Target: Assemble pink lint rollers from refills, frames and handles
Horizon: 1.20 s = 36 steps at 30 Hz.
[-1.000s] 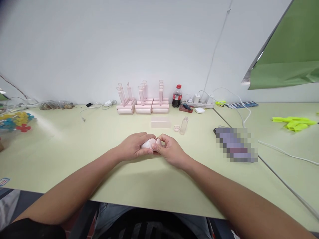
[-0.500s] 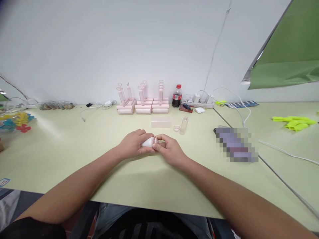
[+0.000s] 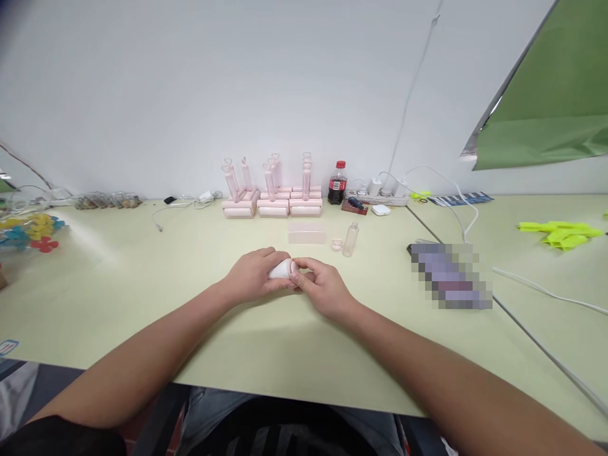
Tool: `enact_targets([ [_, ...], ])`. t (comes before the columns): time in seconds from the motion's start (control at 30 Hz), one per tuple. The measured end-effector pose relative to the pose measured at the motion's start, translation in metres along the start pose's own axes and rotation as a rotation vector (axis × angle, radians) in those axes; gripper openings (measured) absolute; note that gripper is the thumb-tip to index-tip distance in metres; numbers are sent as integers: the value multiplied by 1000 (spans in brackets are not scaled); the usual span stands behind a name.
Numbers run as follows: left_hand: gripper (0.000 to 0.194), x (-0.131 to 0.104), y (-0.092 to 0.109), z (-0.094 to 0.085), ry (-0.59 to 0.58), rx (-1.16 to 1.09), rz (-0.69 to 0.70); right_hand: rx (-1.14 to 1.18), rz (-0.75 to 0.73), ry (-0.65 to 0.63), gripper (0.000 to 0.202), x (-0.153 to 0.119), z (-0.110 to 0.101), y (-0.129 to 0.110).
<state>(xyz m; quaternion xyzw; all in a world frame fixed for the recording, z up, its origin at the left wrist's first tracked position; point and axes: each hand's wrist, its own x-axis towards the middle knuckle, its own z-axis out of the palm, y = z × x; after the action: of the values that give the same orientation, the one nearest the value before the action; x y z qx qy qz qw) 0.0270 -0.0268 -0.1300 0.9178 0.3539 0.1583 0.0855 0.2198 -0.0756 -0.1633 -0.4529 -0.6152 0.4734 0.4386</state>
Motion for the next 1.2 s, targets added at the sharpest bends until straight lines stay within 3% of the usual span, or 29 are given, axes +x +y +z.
enact_targets([
  [0.07, 43, 0, 0, -1, 23, -27, -8, -34, -10, 21, 40, 1, -2, -2],
  [0.13, 33, -1, 0, -2, 33, -53, -22, -122, -37, 125, 37, 2, -8, -5],
  [0.27, 34, -3, -3, -6, 54, -184, -124, -439, -248, 575, 25, 8, -36, -17],
  [0.33, 41, -4, -6, -5, 118, -319, -222, -562, -321, 800, 30, 13, -54, -20],
  [0.43, 44, -2, -11, 0, 265, -521, -351, -653, -241, 919, 53, 23, -76, -14],
  [0.53, 39, 2, -18, 9, 378, -698, -424, -631, 16, 835, 63, 33, -88, 1],
  [0.6, 37, 6, -23, 14, 401, -845, -471, -612, 131, 741, 52, 38, -91, 9],
  [0.7, 39, 9, -25, 18, 387, -1098, -512, -622, 152, 671, 27, 38, -90, 10],
  [0.77, 39, 10, -23, 18, 359, -1250, -507, -654, 68, 690, 22, 34, -86, 4],
  [0.87, 38, 10, -17, 13, 293, -1423, -478, -724, -209, 664, 20, 22, -72, -10],
  [0.93, 39, 8, -13, 9, 241, -1496, -464, -735, -383, 497, 19, 12, -57, -18],
  [1.03, 43, 6, -10, 5, 176, -1553, -465, -744, -500, 168, 21, -1, -34, -23],
  [1.1, 46, 5, -9, 4, 152, -1566, -461, -727, -563, 79, 23, -6, -23, -23],
  [1.2, 46, 5, -8, 4, 127, -1564, -454, -729, -634, 67, 27, -9, -17, -20],
])
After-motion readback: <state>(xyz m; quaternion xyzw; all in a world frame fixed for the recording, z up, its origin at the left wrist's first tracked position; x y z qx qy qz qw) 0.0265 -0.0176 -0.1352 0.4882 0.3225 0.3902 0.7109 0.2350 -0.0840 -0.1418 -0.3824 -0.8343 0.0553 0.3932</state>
